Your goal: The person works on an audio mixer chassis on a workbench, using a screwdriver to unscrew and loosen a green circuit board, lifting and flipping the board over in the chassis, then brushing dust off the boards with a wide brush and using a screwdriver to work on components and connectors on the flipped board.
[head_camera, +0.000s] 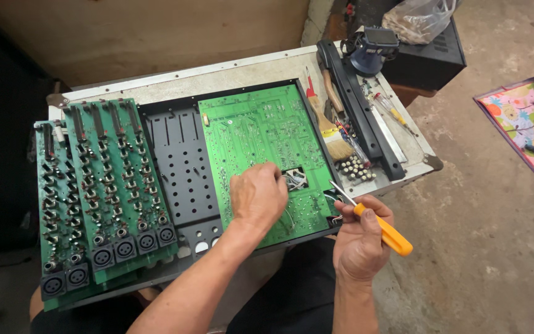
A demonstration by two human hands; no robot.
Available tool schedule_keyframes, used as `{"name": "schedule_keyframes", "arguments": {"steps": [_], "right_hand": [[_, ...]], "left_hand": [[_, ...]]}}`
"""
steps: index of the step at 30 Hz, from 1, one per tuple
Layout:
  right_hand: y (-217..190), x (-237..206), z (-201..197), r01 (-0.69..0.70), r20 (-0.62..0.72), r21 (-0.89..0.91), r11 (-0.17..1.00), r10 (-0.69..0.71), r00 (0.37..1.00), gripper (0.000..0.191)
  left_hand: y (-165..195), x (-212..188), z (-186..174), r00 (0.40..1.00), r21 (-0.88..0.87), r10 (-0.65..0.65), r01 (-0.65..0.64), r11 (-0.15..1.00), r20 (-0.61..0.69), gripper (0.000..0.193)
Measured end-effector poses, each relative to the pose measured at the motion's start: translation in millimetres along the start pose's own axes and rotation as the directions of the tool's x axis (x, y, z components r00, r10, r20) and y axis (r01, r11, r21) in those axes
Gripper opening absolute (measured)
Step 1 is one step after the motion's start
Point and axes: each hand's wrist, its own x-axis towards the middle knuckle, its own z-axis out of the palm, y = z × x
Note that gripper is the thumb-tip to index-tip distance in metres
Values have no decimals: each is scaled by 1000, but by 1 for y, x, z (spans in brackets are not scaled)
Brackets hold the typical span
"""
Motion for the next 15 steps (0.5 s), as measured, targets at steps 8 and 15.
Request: {"name": "schedule_keyframes", "arguments": {"steps": [8,15], "right_hand": [[2,-1,-2,3,5,-39,999,-2,1000,23],[6,-1,-3,35,25,-56,998,-34,999,21]], "left_hand": [[4,18,2,901,40,427,-430,902,74,12],[1,38,0,868,28,363,-396,918,339,19]]}}
